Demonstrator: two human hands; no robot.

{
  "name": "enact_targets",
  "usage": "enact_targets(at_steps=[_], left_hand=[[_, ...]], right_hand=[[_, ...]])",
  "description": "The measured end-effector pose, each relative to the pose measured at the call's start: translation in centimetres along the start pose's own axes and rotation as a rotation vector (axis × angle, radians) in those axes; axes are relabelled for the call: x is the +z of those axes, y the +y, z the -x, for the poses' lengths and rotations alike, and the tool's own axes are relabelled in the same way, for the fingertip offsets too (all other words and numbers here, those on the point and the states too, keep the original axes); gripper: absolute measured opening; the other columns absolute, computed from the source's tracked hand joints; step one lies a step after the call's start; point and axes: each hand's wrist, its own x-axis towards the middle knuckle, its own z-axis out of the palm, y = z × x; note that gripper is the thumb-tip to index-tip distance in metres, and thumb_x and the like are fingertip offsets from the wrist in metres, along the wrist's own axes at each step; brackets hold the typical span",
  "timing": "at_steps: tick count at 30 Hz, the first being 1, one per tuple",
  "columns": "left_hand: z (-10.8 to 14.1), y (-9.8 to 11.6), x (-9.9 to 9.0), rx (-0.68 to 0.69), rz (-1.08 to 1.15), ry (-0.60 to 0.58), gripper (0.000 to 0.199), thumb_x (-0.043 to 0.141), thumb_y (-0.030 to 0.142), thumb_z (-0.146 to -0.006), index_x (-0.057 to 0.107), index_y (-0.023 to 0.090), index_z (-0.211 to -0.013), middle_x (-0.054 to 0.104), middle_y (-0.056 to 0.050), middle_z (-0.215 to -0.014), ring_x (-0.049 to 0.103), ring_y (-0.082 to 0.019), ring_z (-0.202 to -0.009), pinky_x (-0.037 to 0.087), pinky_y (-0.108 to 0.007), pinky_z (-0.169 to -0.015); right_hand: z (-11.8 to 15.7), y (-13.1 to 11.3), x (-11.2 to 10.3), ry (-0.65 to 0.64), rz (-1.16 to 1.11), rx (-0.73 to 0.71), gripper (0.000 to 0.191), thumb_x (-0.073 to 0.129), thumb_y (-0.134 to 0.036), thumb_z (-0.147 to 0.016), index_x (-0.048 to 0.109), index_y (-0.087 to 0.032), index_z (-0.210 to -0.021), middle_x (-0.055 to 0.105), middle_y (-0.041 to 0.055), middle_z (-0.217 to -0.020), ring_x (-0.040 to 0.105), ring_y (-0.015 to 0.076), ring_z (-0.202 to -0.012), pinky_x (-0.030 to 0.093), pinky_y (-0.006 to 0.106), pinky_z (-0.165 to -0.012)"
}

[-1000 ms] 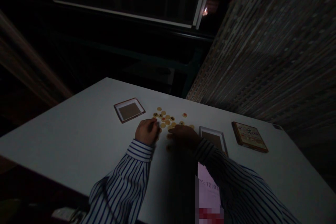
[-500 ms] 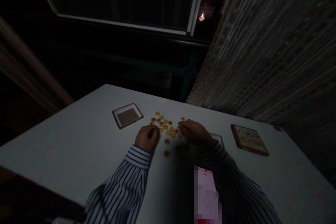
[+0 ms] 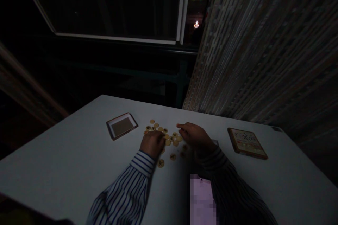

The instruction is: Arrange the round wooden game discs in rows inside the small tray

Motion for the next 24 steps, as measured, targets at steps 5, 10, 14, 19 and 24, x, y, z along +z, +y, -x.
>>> enact_targets(at_steps=[5, 10, 14, 19, 24], left_hand=[[0.6, -0.8, 1.1, 0.014, -0.037, -0.051, 0.027, 0.049, 0.027, -0.077, 0.065, 0.017, -0.097, 0.067, -0.008, -0.098, 0.059, -0.024, -0.093, 0.043, -0.039, -0.084], [0.8, -1.1, 1.3, 0.042, -0.059, -0.047, 0.025, 0.048, 0.028, -0.078, 0.065, 0.02, -0.096, 0.067, -0.006, -0.098, 0.058, -0.024, -0.093, 0.04, -0.041, -0.086], [0.7, -0.7, 1.3, 0.035, -0.075, -0.046, 0.024, 0.049, 0.027, -0.078, 0.065, 0.021, -0.094, 0.068, -0.005, -0.095, 0.057, -0.024, -0.093, 0.039, -0.041, -0.086], [0.7, -0.6, 1.2, 0.022, -0.077, -0.052, 0.023, 0.048, 0.028, -0.08, 0.065, 0.022, -0.093, 0.068, -0.004, -0.094, 0.057, -0.023, -0.091, 0.039, -0.039, -0.084], [0.7, -0.8, 1.3, 0.023, -0.083, -0.044, 0.023, 0.048, 0.029, -0.081, 0.065, 0.021, -0.093, 0.068, -0.003, -0.096, 0.057, -0.023, -0.092, 0.038, -0.038, -0.084]], right_hand=[[0.2, 0.2, -0.2, -0.012, 0.025, 0.016, 0.031, 0.041, -0.024, -0.085, 0.059, -0.019, -0.11, 0.064, 0.005, -0.105, 0.057, 0.0144, -0.098, 0.041, 0.025, -0.087], [-0.2, 0.0, -0.2, -0.051, 0.062, 0.01, 0.031, 0.04, -0.025, -0.085, 0.059, -0.018, -0.109, 0.064, 0.005, -0.106, 0.058, 0.0153, -0.098, 0.042, 0.026, -0.086], [-0.8, -0.4, 0.0, -0.089, 0.095, 0.003, 0.032, 0.039, -0.026, -0.085, 0.059, -0.019, -0.11, 0.064, 0.0045, -0.107, 0.057, 0.0159, -0.099, 0.041, 0.026, -0.086], [-0.8, -0.2, 0.8, -0.147, 0.135, -0.013, 0.033, 0.037, -0.029, -0.087, 0.057, -0.021, -0.111, 0.063, 0.0058, -0.108, 0.057, 0.0167, -0.099, 0.041, 0.028, -0.085], [-0.3, 0.6, 0.9, -0.134, 0.137, -0.013, 0.033, 0.037, -0.03, -0.087, 0.058, -0.021, -0.111, 0.064, 0.0057, -0.106, 0.058, 0.0171, -0.095, 0.042, 0.028, -0.082]])
